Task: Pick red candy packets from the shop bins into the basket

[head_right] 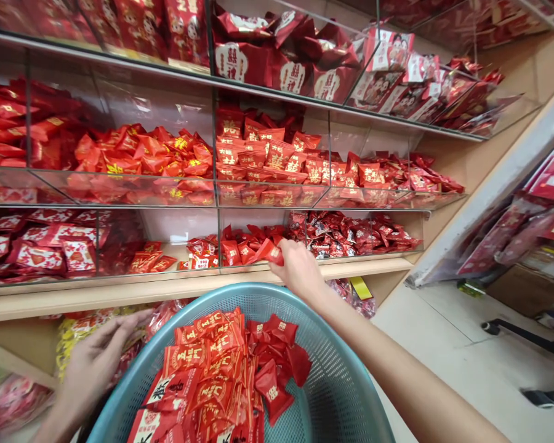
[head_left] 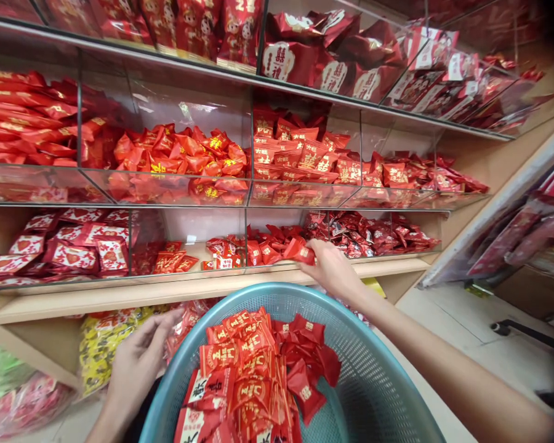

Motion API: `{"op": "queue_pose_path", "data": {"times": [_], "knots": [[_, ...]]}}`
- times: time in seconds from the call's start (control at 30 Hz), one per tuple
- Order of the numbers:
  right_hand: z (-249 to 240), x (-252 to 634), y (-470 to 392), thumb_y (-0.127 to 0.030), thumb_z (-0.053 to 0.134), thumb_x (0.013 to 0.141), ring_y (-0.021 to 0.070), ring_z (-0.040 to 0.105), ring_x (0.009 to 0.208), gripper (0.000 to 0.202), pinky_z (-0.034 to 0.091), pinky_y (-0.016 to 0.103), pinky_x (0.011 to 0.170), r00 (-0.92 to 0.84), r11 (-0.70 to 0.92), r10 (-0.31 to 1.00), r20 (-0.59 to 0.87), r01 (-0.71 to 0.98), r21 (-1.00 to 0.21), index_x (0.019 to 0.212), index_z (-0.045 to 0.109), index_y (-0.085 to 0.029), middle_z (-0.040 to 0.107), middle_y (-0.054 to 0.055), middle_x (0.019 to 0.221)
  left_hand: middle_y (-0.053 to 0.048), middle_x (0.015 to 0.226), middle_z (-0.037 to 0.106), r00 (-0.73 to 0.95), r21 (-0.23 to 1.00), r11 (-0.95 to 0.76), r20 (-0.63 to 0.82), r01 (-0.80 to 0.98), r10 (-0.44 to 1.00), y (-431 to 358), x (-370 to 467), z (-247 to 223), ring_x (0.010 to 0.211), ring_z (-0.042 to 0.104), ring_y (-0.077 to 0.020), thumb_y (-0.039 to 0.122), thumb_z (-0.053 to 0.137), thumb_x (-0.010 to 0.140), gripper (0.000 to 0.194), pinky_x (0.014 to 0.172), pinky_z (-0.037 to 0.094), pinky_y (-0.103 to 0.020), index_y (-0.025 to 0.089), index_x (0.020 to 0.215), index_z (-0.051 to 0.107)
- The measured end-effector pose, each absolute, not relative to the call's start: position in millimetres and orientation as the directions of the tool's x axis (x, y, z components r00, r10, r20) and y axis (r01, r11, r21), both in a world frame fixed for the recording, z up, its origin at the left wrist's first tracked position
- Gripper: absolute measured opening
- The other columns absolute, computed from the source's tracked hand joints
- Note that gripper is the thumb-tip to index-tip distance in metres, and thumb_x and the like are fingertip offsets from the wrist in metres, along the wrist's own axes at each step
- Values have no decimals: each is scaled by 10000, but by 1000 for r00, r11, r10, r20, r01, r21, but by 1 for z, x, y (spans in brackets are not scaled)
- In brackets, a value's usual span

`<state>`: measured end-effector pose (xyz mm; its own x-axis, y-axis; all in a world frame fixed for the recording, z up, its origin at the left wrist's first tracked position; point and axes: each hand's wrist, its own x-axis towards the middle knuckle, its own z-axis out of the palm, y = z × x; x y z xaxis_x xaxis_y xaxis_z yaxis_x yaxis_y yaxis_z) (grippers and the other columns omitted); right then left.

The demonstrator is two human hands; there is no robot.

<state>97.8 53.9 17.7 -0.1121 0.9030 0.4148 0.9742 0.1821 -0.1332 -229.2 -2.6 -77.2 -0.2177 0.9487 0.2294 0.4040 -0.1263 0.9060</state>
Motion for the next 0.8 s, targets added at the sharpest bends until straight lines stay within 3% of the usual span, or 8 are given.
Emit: {"op": "queue_pose_path", "data": {"times": [0.07,0.17,0.27,0.4,0.5,0.6,0.7,0.8], "knots": [[10,85,28,-316,548,783,229,538,865,202,404,327,715,-247,356,859,448,917,-178,929,533,-177,604,80,898,-46,1044,679,-147,927,-165,225,337,963,-5,-211,-50,1005,598,-234,477,543,757,353,903,456,-324,205,944,667],[-1,62,-6,-274,568,782,220,516,861,190,408,339,735,-367,496,828,424,832,-249,945,531,-184,590,63,893,-56,983,688,60,959,-167,157,230,986,-12,-176,-16,925,617,-219,438,567,756,332,860,474,-326,197,964,661],[-9,43,-25,-239,574,781,214,508,851,191,412,341,733,-419,542,822,387,784,-302,961,535,-188,583,59,900,-35,878,677,238,995,-38,15,95,971,-17,-147,-6,793,619,-165,419,577,753,295,738,518,-295,199,935,651],[-14,39,-31,-303,595,778,225,503,920,315,414,370,789,-422,551,831,363,716,-429,1064,518,-197,575,72,988,16,674,588,277,994,111,-101,-22,956,-19,-136,-12,635,554,-107,403,622,719,239,626,535,-271,165,723,600],[-20,45,-27,-416,634,730,214,508,957,567,437,349,780,-290,438,899,328,585,-683,1211,419,-207,539,94,1111,14,674,585,225,990,125,-107,-66,969,-19,-140,-16,629,545,-100,395,628,718,244,620,536,-264,157,700,577],[-27,50,-23,-454,635,714,162,542,794,440,451,290,672,-167,239,968,188,379,-894,1044,514,-188,587,54,930,0,710,591,179,990,119,-104,-71,978,-18,-143,-16,668,544,-108,388,638,712,244,649,542,-280,151,704,580],[-29,50,-21,-428,621,735,111,510,657,271,424,253,634,-243,128,966,83,174,-976,799,566,-170,566,-5,720,6,711,575,184,992,101,-85,-75,979,-19,-144,-15,680,525,-106,378,637,716,232,674,544,-294,154,696,580],[-26,49,-22,-391,606,760,98,495,641,230,405,243,635,-310,86,949,57,82,-993,764,604,-161,576,-9,701,6,706,567,196,993,99,-84,-63,977,-21,-144,-15,686,512,-109,377,632,717,228,664,536,-287,158,687,580]]}}
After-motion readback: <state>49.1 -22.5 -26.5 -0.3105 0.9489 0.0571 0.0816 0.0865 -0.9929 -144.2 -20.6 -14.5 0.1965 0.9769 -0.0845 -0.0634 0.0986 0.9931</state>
